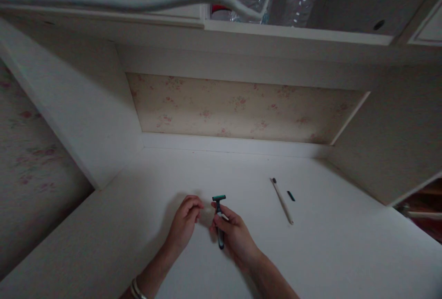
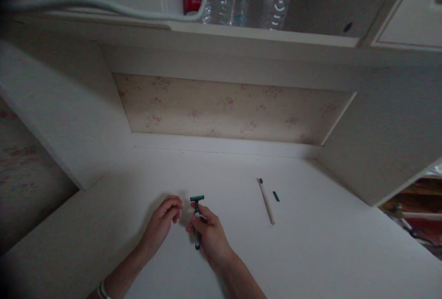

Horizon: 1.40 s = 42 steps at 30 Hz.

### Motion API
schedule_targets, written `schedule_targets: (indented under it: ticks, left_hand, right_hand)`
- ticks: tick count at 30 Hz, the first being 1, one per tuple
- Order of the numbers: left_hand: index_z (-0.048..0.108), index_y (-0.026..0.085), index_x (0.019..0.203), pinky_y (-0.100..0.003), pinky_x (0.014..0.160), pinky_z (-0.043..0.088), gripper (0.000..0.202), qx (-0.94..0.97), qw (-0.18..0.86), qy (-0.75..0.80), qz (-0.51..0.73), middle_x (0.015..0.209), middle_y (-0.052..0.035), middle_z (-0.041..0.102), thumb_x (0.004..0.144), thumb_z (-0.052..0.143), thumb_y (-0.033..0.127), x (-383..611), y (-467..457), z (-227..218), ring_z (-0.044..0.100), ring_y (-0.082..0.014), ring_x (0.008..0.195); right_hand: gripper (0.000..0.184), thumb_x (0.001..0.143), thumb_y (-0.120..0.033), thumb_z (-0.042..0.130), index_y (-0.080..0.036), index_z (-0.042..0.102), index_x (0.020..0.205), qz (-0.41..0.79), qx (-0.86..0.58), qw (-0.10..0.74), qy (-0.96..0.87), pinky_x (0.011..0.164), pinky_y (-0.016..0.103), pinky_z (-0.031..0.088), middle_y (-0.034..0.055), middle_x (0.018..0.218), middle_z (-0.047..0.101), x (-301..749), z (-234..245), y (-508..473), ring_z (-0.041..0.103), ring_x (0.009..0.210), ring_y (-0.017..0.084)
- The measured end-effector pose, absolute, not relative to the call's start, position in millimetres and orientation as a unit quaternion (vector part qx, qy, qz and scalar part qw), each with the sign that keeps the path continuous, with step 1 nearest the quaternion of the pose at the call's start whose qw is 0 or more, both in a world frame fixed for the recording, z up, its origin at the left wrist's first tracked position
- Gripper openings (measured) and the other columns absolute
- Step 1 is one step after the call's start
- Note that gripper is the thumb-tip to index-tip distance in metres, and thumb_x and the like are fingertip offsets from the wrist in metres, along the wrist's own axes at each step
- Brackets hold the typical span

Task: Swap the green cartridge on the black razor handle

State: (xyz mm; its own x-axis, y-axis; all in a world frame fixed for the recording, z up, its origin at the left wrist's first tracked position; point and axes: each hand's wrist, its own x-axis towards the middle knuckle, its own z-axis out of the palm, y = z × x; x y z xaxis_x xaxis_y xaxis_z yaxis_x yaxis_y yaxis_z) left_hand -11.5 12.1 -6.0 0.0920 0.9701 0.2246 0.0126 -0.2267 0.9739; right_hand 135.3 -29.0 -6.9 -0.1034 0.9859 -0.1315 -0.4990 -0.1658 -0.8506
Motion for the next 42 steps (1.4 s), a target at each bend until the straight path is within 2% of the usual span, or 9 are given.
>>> schedule_targets:
  ticks: [7, 16, 24, 32, 42]
  left_hand:
    - [0.053, 0.019, 0.069, -0.023, 0.051, 0.035, 0.008, 0.562, 0.498, 0.422, 0.508, 0.074, 0.0018, 0.049, 0.067, 0.046, 0.015, -9, 10, -5, 0.044, -0.0109, 0.055]
    - [0.051, 0.019, 0.07, -0.023, 0.051, 0.034, 0.012, 0.565, 0.511, 0.425, 0.49, 0.067, 0.0037, 0.046, 0.064, 0.043, 0.012, -8, 10, -7, 0.044, -0.0117, 0.055]
    - [0.049, 0.02, 0.073, -0.023, 0.05, 0.034, 0.006, 0.577, 0.525, 0.418, 0.464, 0.068, 0.0038, 0.046, 0.072, 0.044, 0.017, -6, 8, -9, 0.045, -0.012, 0.056]
    - [0.048, 0.019, 0.071, -0.023, 0.051, 0.035, 0.008, 0.592, 0.518, 0.422, 0.45, 0.071, 0.003, 0.046, 0.069, 0.041, 0.016, -7, 10, -18, 0.046, -0.012, 0.058]
    - [0.046, 0.02, 0.076, -0.023, 0.053, 0.035, 0.008, 0.59, 0.516, 0.442, 0.435, 0.064, 0.004, 0.046, 0.071, 0.041, 0.017, -7, 11, -18, 0.046, -0.0124, 0.057]
  right_hand:
    - [0.053, 0.062, -0.037, 0.081, -0.016, 0.065, 0.108, 0.669, -0.374, 0.565, -0.304, 0.056, 0.022, 0.039, -0.0002, 0.066, 0.056, 134, -3, -29, 0.053, 0.06, 0.012]
    - [0.043, 0.07, -0.035, 0.076, -0.016, 0.065, 0.108, 0.659, -0.363, 0.57, -0.328, 0.06, 0.023, 0.04, 0.0017, 0.073, 0.058, 138, -5, -29, 0.053, 0.064, 0.012]
    - [0.041, 0.072, -0.035, 0.074, -0.017, 0.065, 0.108, 0.649, -0.375, 0.566, -0.342, 0.062, 0.023, 0.038, 0.0007, 0.07, 0.057, 139, 0, -31, 0.051, 0.065, 0.012]
    - [0.04, 0.074, -0.034, 0.072, -0.019, 0.065, 0.109, 0.631, -0.372, 0.571, -0.369, 0.062, 0.022, 0.037, -0.0003, 0.072, 0.055, 140, 0, -28, 0.05, 0.066, 0.012]
    - [0.035, 0.076, -0.034, 0.068, -0.018, 0.065, 0.108, 0.587, -0.394, 0.573, -0.415, 0.066, 0.024, 0.044, 0.0009, 0.079, 0.056, 144, -4, -25, 0.052, 0.069, 0.013]
